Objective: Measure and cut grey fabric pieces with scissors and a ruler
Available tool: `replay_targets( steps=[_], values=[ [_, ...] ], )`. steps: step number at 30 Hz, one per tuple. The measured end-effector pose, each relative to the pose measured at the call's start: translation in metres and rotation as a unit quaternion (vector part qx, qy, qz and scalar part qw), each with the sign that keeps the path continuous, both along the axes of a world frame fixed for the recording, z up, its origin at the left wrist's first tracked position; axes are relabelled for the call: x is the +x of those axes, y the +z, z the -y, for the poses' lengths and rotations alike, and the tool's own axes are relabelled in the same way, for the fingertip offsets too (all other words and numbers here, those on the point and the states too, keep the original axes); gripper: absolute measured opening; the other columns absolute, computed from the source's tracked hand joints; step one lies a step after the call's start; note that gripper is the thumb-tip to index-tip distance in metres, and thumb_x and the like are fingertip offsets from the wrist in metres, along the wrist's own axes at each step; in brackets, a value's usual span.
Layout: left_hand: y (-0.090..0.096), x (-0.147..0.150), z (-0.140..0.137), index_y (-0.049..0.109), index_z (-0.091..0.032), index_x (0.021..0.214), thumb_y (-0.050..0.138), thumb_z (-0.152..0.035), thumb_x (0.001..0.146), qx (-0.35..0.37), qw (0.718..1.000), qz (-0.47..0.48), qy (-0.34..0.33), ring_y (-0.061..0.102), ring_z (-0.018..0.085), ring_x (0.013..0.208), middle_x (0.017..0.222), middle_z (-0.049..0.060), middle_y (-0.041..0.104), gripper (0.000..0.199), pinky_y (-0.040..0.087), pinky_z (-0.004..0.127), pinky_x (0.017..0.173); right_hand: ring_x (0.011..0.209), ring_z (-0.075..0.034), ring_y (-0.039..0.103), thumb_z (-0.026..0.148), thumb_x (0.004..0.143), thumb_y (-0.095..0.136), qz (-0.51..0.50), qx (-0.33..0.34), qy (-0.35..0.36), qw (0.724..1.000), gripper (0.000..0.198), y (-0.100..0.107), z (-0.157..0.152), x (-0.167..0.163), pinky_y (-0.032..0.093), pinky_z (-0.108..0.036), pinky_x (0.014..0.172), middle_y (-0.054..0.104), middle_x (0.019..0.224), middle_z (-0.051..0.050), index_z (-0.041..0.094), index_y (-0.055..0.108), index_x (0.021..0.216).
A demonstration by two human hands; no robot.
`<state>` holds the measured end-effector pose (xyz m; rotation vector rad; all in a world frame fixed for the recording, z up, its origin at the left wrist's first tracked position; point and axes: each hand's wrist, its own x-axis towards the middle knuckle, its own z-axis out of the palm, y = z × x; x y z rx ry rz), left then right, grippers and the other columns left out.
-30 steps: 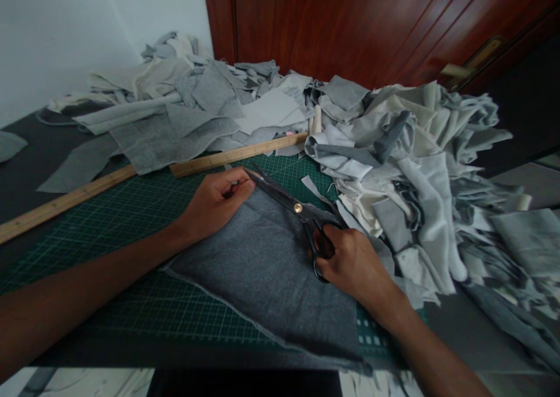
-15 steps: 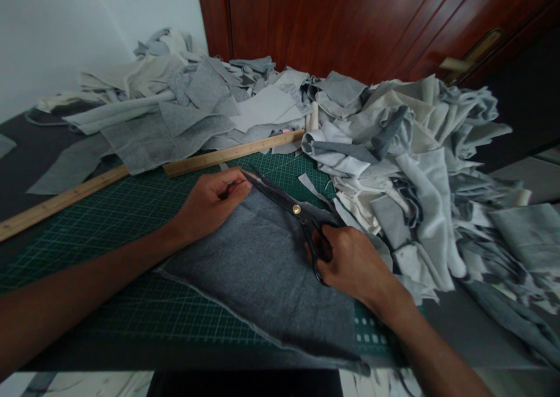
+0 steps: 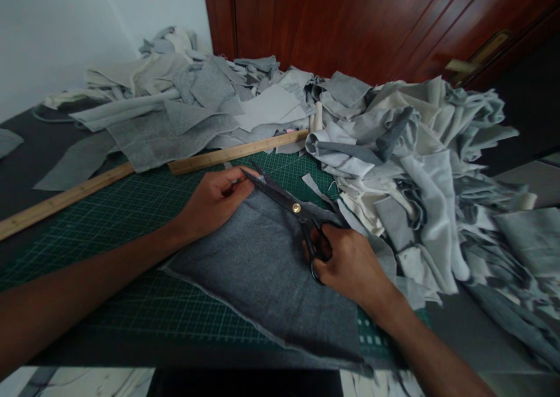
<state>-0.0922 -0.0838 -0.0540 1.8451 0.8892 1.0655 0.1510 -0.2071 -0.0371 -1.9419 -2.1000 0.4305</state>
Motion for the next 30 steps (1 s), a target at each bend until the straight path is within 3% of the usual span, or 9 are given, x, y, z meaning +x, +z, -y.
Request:
replay_targets(
  steps=[12,16,30],
  values=[
    [-0.002,-0.0011,-0.0006,0.074,-0.017,0.097,0.059,-0.027,0.096,0.016,1.0,-0.004,0.0,0.066,0.014,0.081,0.096,0.002,0.076,0.018,0.051,0.023,0.072,0.051,-0.012,0.042,0.013,0.07,0.061,-0.024,-0.002,0.014,1.0,0.01,-0.0011,0.0001,-0.0005,0.024,-0.027,0.055,0.049,0.058,0.003,0.02,0.054,0.072],
    [-0.0013,-0.001,-0.0015,0.073,-0.016,0.095,0.058,-0.025,0.096,0.023,1.0,0.003,-0.012,0.065,0.012,0.077,0.087,0.0,0.072,0.017,0.05,0.02,0.069,0.05,-0.012,0.042,0.012,0.069,0.059,-0.029,-0.006,0.016,0.999,0.01,-0.0003,0.0008,-0.0002,0.025,-0.026,0.054,0.048,0.057,0.004,0.02,0.055,0.074],
    [-0.0025,-0.0026,-0.0021,0.069,-0.015,0.094,0.054,-0.029,0.098,0.026,0.999,-0.045,0.003,0.06,0.013,0.074,0.086,0.0,0.068,0.021,0.045,0.024,0.066,0.049,-0.01,0.04,0.013,0.068,0.059,-0.026,0.037,0.017,0.999,0.013,-0.0047,0.0009,0.0006,0.024,-0.026,0.053,0.047,0.057,0.005,0.021,0.049,0.07]
  ],
)
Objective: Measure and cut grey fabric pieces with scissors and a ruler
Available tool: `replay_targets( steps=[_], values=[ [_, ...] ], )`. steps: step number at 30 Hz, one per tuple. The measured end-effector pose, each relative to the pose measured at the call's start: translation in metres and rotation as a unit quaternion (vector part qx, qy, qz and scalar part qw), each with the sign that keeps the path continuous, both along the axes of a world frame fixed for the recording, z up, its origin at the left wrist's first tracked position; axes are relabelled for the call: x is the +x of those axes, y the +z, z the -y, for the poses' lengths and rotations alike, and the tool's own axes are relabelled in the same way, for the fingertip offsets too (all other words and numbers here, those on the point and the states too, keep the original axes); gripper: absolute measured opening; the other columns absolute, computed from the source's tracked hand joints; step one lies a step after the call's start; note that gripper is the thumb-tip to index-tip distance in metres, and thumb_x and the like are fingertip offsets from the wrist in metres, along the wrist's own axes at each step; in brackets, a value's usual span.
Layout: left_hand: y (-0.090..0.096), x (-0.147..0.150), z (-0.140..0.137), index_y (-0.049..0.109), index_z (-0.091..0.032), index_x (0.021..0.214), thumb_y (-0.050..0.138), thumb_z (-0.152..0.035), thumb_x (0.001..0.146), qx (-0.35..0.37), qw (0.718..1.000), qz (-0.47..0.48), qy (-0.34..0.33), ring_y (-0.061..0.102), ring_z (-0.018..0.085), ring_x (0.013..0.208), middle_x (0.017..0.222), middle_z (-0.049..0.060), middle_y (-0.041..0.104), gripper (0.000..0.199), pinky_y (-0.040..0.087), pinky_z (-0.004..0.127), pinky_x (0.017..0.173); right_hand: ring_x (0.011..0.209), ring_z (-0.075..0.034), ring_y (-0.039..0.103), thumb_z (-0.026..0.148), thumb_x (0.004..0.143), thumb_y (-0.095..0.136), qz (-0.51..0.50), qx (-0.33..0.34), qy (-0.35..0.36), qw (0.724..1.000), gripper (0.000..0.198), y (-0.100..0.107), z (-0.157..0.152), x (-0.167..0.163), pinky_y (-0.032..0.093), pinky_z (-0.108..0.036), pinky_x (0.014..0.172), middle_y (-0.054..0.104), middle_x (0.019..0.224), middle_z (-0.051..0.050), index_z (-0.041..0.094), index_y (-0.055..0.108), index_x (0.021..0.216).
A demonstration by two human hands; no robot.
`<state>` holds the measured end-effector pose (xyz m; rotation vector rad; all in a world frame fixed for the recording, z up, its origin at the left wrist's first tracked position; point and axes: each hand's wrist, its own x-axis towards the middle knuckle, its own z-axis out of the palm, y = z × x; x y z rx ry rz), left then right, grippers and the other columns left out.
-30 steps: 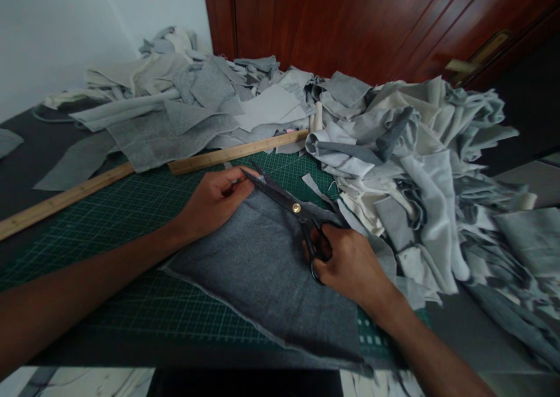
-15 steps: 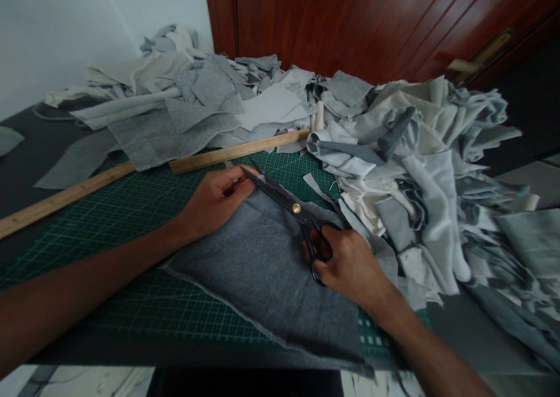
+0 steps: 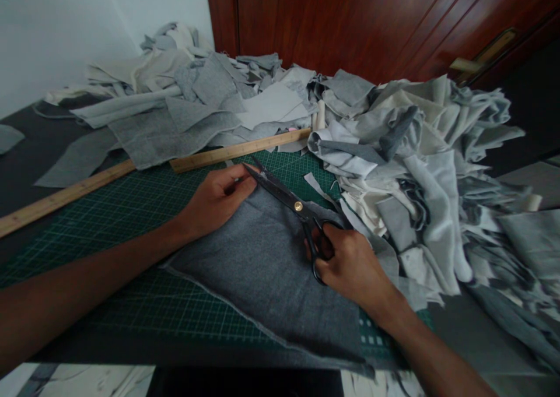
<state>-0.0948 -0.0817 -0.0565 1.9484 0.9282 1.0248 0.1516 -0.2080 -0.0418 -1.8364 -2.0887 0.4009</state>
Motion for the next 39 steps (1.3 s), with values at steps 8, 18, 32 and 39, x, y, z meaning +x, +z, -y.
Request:
replay_targets(
  steps=[8,18,32,39],
  values=[
    [0.008,0.002,0.005,0.062,-0.015,0.089,0.05,-0.034,0.101,-0.018,0.999,-0.035,-0.018,0.049,0.01,0.063,0.073,-0.004,0.054,0.025,0.037,0.021,0.056,0.045,-0.011,0.044,0.016,0.072,0.061,-0.049,0.022,-0.018,0.998,0.016,-0.005,0.0,-0.001,0.027,-0.025,0.049,0.05,0.054,0.005,0.023,0.047,0.069],
    [0.009,-0.002,0.006,0.066,-0.015,0.106,0.032,-0.042,0.11,-0.072,0.994,-0.007,-0.087,0.061,0.014,0.086,0.097,0.002,0.069,0.043,0.045,0.025,0.078,0.043,-0.01,0.041,0.029,0.084,0.06,-0.091,0.084,-0.047,0.991,0.018,0.001,-0.007,0.007,0.026,-0.025,0.044,0.047,0.051,0.005,0.022,0.052,0.069],
    [0.007,-0.001,0.005,0.06,-0.017,0.093,0.052,-0.032,0.099,-0.035,0.992,0.039,-0.118,0.056,0.014,0.08,0.087,-0.001,0.059,0.018,0.047,0.024,0.072,0.047,-0.01,0.043,0.013,0.072,0.061,-0.061,0.007,0.042,0.997,0.023,-0.001,-0.008,0.01,0.027,-0.024,0.049,0.049,0.055,0.005,0.023,0.042,0.066],
    [0.005,-0.002,0.007,0.061,-0.018,0.081,0.055,-0.032,0.094,-0.025,0.994,0.044,-0.1,0.053,0.011,0.067,0.075,-0.002,0.057,0.021,0.043,0.021,0.06,0.049,-0.01,0.046,0.012,0.068,0.062,-0.033,0.011,0.035,0.999,0.021,-0.001,-0.006,0.008,0.028,-0.025,0.051,0.052,0.058,0.005,0.023,0.044,0.067]
  ],
)
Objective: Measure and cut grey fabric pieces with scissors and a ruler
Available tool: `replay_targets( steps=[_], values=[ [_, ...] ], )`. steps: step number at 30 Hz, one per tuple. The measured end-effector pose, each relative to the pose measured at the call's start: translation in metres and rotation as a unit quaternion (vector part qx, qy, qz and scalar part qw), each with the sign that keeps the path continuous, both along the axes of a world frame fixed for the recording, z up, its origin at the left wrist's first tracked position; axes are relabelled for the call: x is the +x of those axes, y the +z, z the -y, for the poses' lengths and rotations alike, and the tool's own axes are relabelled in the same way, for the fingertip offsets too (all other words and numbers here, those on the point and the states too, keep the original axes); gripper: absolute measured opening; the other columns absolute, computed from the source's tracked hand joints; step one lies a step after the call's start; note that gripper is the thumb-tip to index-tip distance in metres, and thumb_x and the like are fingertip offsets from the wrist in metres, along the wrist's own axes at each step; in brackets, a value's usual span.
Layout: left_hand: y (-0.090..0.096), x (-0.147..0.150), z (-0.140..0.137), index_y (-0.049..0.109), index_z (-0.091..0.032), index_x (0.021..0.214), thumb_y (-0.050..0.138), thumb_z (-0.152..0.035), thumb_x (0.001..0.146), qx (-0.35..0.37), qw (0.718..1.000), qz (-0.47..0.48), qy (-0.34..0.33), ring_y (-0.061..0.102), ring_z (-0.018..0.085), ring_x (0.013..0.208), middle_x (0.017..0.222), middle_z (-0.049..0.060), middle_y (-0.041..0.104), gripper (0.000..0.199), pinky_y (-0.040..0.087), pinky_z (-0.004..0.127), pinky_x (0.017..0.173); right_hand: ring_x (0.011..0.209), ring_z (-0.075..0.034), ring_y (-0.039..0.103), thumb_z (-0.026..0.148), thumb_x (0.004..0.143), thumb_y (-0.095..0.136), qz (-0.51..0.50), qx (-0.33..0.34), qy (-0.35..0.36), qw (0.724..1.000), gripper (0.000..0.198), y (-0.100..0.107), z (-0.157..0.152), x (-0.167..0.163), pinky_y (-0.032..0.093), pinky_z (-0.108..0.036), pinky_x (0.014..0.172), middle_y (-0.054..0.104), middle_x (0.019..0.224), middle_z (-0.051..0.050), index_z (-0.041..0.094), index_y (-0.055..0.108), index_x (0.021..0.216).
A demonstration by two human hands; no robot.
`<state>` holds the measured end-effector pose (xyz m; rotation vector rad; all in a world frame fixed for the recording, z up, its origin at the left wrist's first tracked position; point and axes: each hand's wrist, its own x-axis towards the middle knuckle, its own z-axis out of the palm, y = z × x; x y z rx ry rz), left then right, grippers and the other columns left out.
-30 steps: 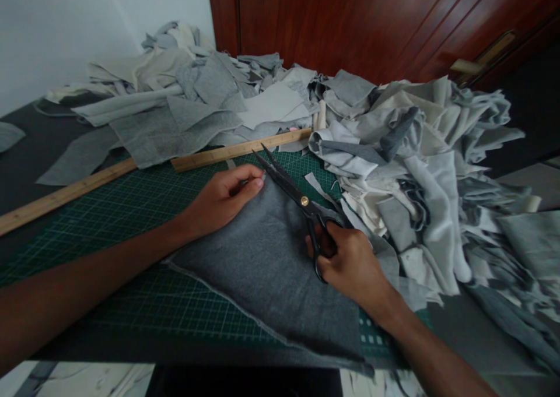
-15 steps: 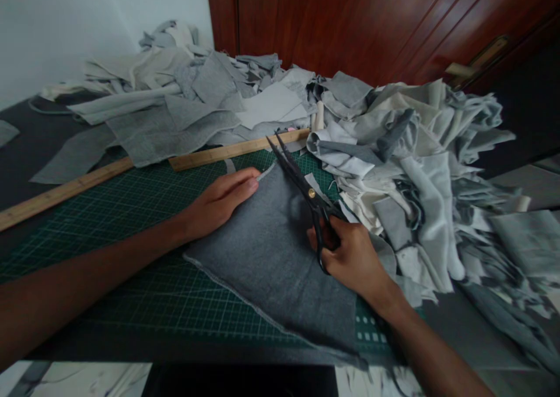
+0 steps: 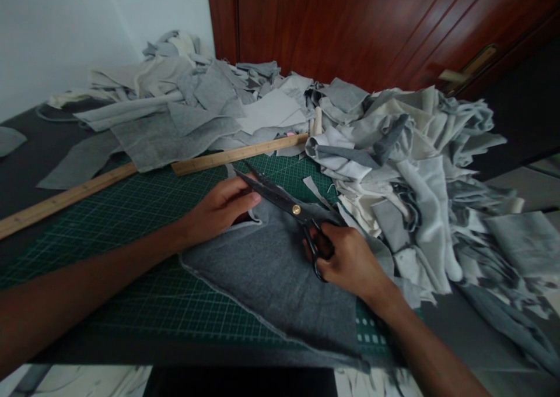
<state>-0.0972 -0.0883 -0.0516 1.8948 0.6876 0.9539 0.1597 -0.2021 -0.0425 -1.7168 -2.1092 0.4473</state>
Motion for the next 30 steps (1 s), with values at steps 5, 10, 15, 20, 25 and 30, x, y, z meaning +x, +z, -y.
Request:
replay_targets(
  steps=[5,10,15,20,25,30],
  values=[
    [0.002,-0.004,0.003,0.06,-0.021,0.07,0.054,-0.038,0.091,-0.009,0.998,-0.055,0.014,0.048,0.013,0.056,0.062,-0.003,0.051,0.027,0.038,0.026,0.053,0.046,-0.011,0.044,0.024,0.078,0.063,-0.015,0.042,-0.053,0.998,0.023,-0.001,-0.006,0.006,0.028,-0.026,0.049,0.05,0.053,0.004,0.024,0.044,0.065],
    [-0.003,-0.003,0.002,0.059,-0.02,0.07,0.053,-0.04,0.094,-0.012,0.998,-0.05,0.032,0.046,0.012,0.054,0.058,-0.004,0.047,0.032,0.036,0.026,0.052,0.044,-0.011,0.044,0.029,0.081,0.063,-0.009,0.064,-0.072,0.995,0.025,0.0,-0.007,0.008,0.028,-0.026,0.047,0.05,0.052,0.004,0.024,0.046,0.064],
    [0.005,0.0,0.006,0.04,-0.021,0.056,0.045,-0.047,0.101,-0.055,0.997,-0.043,0.027,0.032,0.008,0.046,0.049,-0.007,0.036,0.052,0.03,0.024,0.049,0.049,-0.012,0.051,0.02,0.075,0.065,-0.011,0.028,-0.066,0.997,0.008,0.002,-0.003,0.004,0.031,-0.025,0.05,0.055,0.055,0.004,0.021,0.058,0.071],
    [0.011,0.003,0.009,0.04,-0.021,0.054,0.043,-0.062,0.102,-0.103,0.994,-0.011,0.039,0.031,0.007,0.044,0.047,-0.006,0.036,0.063,0.027,0.024,0.046,0.05,-0.011,0.049,0.018,0.074,0.065,-0.016,0.026,-0.075,0.997,0.005,-0.002,-0.003,-0.002,0.031,-0.024,0.05,0.054,0.056,0.005,0.021,0.06,0.072],
    [0.009,0.003,0.009,0.043,-0.021,0.063,0.045,-0.055,0.103,-0.126,0.991,0.006,0.041,0.032,0.008,0.049,0.055,-0.006,0.037,0.053,0.028,0.024,0.047,0.049,-0.011,0.048,0.018,0.074,0.067,-0.05,0.038,-0.074,0.995,0.006,-0.003,-0.002,-0.005,0.033,-0.023,0.05,0.054,0.056,0.006,0.021,0.062,0.076],
    [0.008,0.003,0.008,0.043,-0.021,0.071,0.047,-0.045,0.104,-0.131,0.991,0.03,0.016,0.034,0.009,0.054,0.064,-0.006,0.037,0.041,0.031,0.023,0.049,0.048,-0.011,0.046,0.022,0.078,0.067,-0.06,0.049,-0.067,0.995,0.011,-0.001,-0.002,-0.006,0.032,-0.023,0.049,0.053,0.056,0.005,0.022,0.058,0.072]
  ],
)
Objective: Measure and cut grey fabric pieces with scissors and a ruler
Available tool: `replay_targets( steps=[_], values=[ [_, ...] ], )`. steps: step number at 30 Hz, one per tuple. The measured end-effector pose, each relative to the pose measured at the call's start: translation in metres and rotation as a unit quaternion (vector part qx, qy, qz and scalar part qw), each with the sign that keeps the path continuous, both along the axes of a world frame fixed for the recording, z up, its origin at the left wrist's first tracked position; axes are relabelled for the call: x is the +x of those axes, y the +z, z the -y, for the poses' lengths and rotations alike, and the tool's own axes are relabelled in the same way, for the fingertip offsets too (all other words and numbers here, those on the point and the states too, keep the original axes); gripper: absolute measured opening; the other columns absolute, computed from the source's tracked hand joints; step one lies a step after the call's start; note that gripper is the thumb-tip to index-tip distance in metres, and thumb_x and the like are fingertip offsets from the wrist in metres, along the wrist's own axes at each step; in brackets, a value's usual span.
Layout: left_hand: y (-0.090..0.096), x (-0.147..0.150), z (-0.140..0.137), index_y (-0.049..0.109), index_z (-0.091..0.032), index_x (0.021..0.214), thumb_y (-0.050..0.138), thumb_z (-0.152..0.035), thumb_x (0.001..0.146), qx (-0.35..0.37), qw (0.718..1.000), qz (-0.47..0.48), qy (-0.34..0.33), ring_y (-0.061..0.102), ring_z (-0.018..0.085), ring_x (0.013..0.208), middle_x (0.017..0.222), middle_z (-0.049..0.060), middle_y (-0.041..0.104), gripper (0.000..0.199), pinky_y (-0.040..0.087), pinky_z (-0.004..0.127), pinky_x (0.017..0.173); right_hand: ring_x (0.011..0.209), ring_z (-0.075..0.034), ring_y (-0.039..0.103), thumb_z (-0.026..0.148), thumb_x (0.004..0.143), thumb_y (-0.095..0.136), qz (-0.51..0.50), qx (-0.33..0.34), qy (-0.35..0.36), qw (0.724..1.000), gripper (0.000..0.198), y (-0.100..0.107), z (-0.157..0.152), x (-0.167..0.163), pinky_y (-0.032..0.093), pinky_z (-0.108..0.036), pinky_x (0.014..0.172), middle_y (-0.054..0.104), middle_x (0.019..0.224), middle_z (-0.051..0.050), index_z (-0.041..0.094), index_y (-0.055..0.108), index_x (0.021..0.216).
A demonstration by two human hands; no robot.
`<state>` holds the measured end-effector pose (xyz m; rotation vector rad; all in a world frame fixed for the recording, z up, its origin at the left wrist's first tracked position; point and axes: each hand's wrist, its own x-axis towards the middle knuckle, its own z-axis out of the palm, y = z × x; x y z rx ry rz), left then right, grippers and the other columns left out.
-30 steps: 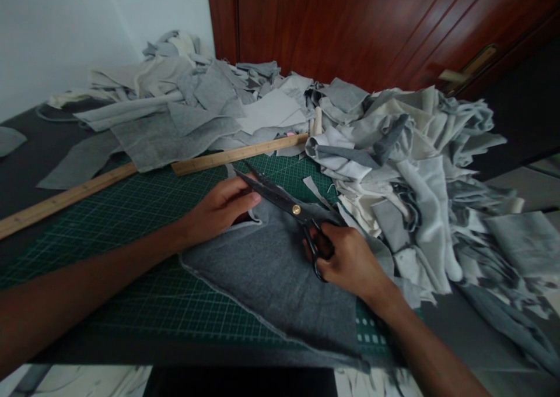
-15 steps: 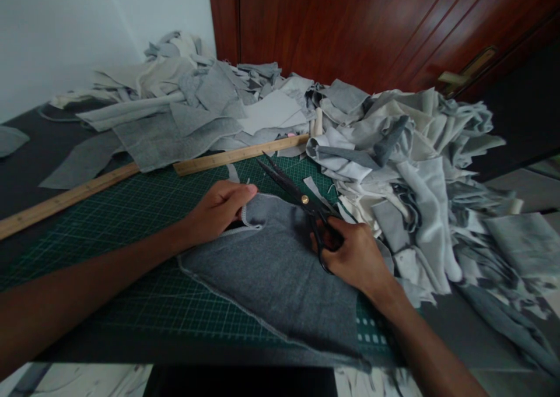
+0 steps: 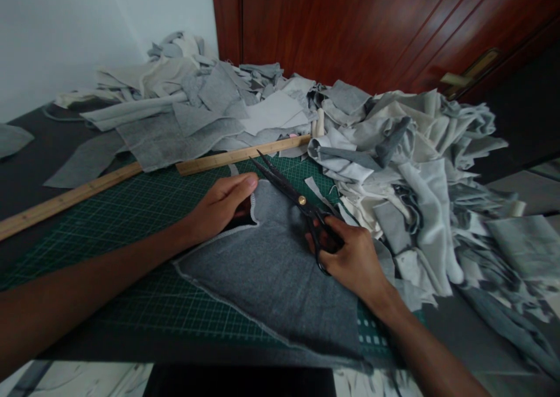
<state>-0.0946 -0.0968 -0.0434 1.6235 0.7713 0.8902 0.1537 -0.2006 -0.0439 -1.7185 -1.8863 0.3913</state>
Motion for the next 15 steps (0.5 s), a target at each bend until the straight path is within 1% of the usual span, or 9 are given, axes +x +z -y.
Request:
replay_targets(
  steps=[4,7,9,12,15],
  values=[
    [-0.0013,-0.0005,-0.0021,0.046,-0.021,0.074,0.049,-0.042,0.102,0.014,1.0,0.022,-0.004,0.04,0.01,0.057,0.067,-0.005,0.043,0.035,0.036,0.022,0.051,0.048,-0.011,0.045,0.024,0.079,0.068,-0.003,0.007,0.011,1.0,0.013,-0.0014,0.0011,-0.0008,0.032,-0.024,0.049,0.051,0.056,0.006,0.022,0.057,0.073],
    [-0.0002,-0.0008,-0.0014,0.048,-0.021,0.076,0.051,-0.038,0.099,0.009,0.999,0.041,0.0,0.042,0.01,0.056,0.066,-0.005,0.045,0.029,0.036,0.022,0.05,0.048,-0.011,0.044,0.024,0.079,0.069,-0.004,0.012,0.019,1.0,0.012,-0.0022,0.0017,-0.0021,0.032,-0.024,0.048,0.05,0.057,0.006,0.022,0.057,0.075],
    [0.0016,-0.0007,0.0008,0.048,-0.021,0.077,0.052,-0.038,0.097,-0.007,0.999,0.042,0.001,0.042,0.01,0.053,0.065,-0.005,0.044,0.026,0.035,0.022,0.047,0.048,-0.01,0.044,0.026,0.08,0.069,-0.003,0.02,0.023,1.0,0.014,-0.0021,0.0017,-0.0028,0.032,-0.023,0.049,0.049,0.057,0.007,0.022,0.057,0.076],
    [0.0034,-0.0002,0.0045,0.053,-0.021,0.084,0.054,-0.038,0.092,-0.038,0.998,0.039,-0.011,0.045,0.011,0.053,0.067,-0.004,0.049,0.018,0.036,0.023,0.046,0.048,-0.01,0.043,0.029,0.082,0.069,-0.004,0.03,0.033,0.999,0.018,-0.002,0.0019,-0.0026,0.033,-0.023,0.049,0.048,0.057,0.007,0.022,0.054,0.074],
    [0.0019,0.0006,0.0061,0.055,-0.021,0.087,0.058,-0.037,0.088,-0.071,0.996,0.057,-0.02,0.046,0.012,0.054,0.069,-0.003,0.05,0.016,0.036,0.023,0.047,0.048,-0.01,0.042,0.028,0.081,0.07,-0.004,0.026,0.05,0.998,0.018,-0.0031,0.0035,-0.001,0.032,-0.023,0.048,0.049,0.058,0.007,0.022,0.054,0.075]
  ],
)
